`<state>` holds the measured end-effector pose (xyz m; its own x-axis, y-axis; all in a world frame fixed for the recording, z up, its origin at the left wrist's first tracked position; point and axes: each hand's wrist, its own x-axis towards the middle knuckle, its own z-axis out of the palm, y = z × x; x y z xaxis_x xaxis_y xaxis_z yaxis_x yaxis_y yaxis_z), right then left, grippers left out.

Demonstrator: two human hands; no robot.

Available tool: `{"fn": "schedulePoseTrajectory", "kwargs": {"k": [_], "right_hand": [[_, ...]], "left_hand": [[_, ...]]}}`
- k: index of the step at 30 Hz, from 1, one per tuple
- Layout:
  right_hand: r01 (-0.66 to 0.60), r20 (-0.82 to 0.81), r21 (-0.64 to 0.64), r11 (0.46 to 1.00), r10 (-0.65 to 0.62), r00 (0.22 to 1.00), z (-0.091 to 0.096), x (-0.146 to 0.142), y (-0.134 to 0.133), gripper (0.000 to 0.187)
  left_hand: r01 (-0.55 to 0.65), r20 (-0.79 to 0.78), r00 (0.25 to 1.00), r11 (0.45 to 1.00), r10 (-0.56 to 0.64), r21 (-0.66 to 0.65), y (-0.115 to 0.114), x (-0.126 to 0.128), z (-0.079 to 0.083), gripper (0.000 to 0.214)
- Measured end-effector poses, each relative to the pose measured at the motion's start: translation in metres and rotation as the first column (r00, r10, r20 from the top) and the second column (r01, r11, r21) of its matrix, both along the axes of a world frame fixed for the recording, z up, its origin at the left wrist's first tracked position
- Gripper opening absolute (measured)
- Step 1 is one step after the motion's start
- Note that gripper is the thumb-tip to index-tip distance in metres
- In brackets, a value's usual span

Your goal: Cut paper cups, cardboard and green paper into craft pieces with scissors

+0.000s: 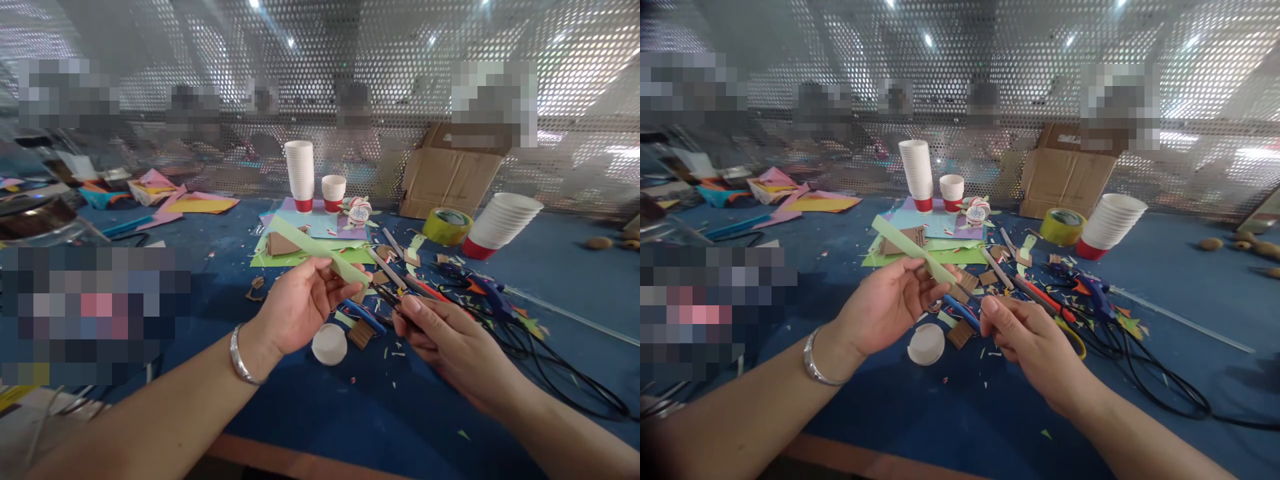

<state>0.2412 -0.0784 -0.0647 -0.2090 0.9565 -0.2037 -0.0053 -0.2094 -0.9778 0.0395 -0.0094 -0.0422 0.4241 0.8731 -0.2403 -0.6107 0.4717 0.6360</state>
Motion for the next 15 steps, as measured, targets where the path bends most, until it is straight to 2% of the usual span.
{"fn": "schedulePoseTrajectory", "kwargs": {"k": [6,15], "right_hand": [[-0.003,-0.003,0.007,1.0,0.003,1.0,0.0017,-0.0012,-0.0001,0.054],[0.0,-0.012,-0.008,1.0,0.0,1.0,0.0014,0.0007,-0.0015,0.053]], "left_hand": [[0.04,0.005,0.999,0.999,-0.04,-0.02,0.0005,-0.0008,-0.0008,0.032],[0.01,0.007,1.0,0.999,-0.01,-0.031,-0.0007,0.0011,0.0014,0.032]]}}
